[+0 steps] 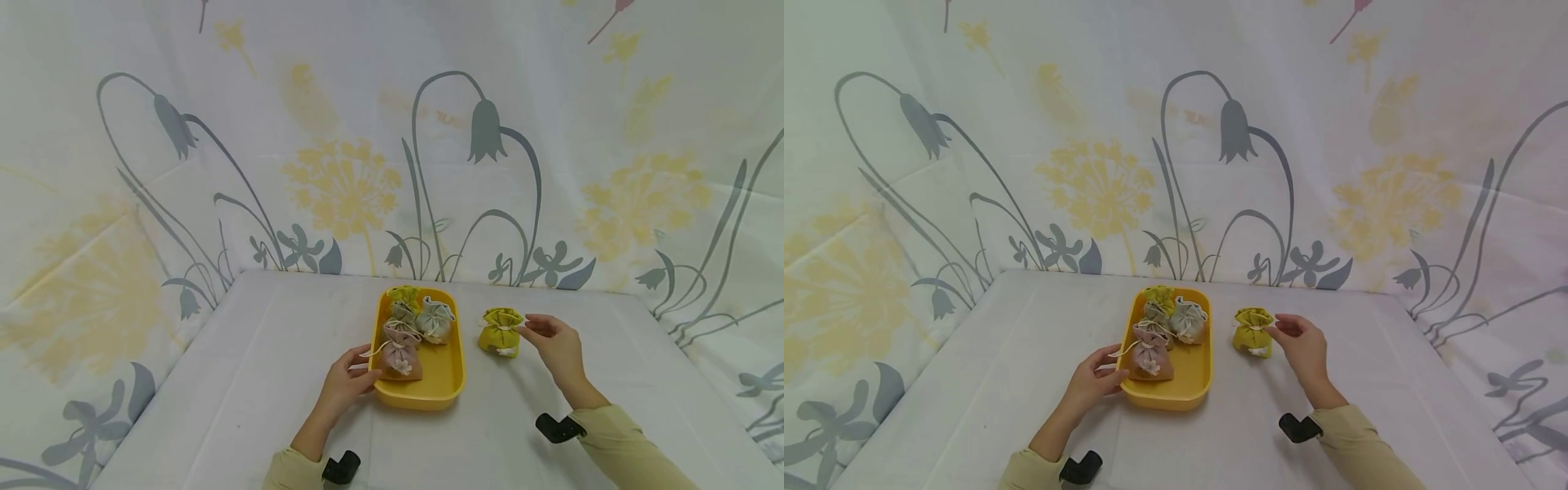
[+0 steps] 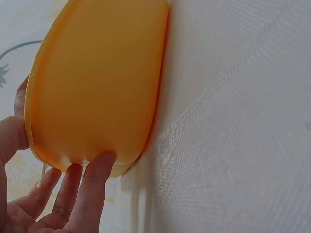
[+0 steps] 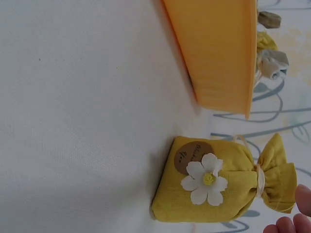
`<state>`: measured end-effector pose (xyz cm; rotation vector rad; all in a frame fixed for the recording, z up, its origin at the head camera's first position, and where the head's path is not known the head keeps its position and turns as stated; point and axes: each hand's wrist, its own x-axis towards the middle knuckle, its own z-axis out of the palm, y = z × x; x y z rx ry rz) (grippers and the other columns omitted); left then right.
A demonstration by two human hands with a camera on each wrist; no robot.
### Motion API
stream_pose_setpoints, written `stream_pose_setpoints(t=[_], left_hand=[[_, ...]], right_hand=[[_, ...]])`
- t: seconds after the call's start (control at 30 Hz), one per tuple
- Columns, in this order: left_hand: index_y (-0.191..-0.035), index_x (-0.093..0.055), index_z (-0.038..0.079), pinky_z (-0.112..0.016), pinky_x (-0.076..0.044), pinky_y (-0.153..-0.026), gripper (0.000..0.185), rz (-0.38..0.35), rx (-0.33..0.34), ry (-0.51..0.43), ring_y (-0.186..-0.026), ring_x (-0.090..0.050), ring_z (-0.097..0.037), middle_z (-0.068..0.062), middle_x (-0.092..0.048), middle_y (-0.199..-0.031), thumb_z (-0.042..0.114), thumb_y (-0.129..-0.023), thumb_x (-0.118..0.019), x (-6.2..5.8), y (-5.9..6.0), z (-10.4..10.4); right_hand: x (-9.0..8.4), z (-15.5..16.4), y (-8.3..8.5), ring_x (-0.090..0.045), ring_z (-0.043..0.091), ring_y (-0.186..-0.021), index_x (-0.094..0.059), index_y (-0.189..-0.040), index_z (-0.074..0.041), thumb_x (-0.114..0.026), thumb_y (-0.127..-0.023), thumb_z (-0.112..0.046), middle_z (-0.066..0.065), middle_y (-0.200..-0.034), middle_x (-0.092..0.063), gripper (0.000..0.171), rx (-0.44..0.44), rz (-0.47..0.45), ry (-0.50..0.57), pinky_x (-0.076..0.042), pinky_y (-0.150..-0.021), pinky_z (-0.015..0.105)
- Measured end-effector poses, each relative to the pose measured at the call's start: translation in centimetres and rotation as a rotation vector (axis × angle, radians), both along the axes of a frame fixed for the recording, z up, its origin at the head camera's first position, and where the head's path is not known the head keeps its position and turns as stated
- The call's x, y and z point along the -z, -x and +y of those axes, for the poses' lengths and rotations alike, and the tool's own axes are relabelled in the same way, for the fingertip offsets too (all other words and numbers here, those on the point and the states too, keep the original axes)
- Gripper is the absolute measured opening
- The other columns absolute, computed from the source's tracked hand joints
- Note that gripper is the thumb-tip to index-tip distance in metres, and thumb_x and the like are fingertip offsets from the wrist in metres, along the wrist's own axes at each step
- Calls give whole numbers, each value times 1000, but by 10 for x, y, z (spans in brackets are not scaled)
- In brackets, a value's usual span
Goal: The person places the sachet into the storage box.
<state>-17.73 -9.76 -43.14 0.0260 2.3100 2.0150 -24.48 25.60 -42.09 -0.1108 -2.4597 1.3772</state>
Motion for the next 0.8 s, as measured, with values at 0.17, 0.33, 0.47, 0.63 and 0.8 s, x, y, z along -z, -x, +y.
stream_pose_setpoints(t=[0.17, 0.33, 0.47, 0.63, 0.8], left_hand=[[-133, -43, -4, -39, -54, -76, 52, 3, 9, -10, -103, -57, -37, -26, -50, -119, 8, -87, -64, 3, 1, 0], [-133, -43, -5, -39, -54, -76, 52, 4, 7, -7, -103, -57, -37, -26, -50, -118, 8, -87, -64, 2, 1, 0], [-133, -43, -5, -39, -54, -76, 52, 4, 3, -4, -103, -57, -37, -27, -49, -119, 8, -87, -64, 1, 0, 0], [-133, -43, -4, -37, -55, -76, 52, 0, -1, -1, -103, -57, -37, -27, -49, -119, 9, -87, -64, -1, 0, 0], [-133, -43, -4, -36, -55, -76, 52, -5, -2, 0, -104, -57, -37, -26, -49, -119, 9, -87, -64, -2, -1, 0]], right_hand=[[1, 0, 8, -54, -9, -77, -60, -118, 4, -71, -83, -21, 21, -108, -63, 44, -51, -45, 44, -46, -68, 9], [0, -4, 17, -52, -4, -83, -56, -124, 3, -70, -84, -26, 19, -116, -59, 51, -90, -113, 68, -46, -71, 11], [0, -9, 23, -52, 1, -85, -55, -125, 3, -70, -84, -24, 19, -117, -58, 51, -109, -141, 74, -46, -71, 12], [0, -14, 28, -52, 7, -87, -58, -122, 4, -70, -84, -24, 15, -112, -61, 48, -93, -189, 74, -46, -69, 14], [1, -15, 30, -54, 12, -93, -60, -119, 3, -70, -84, -28, 13, -111, -63, 48, -86, -218, 73, -47, -74, 19]])
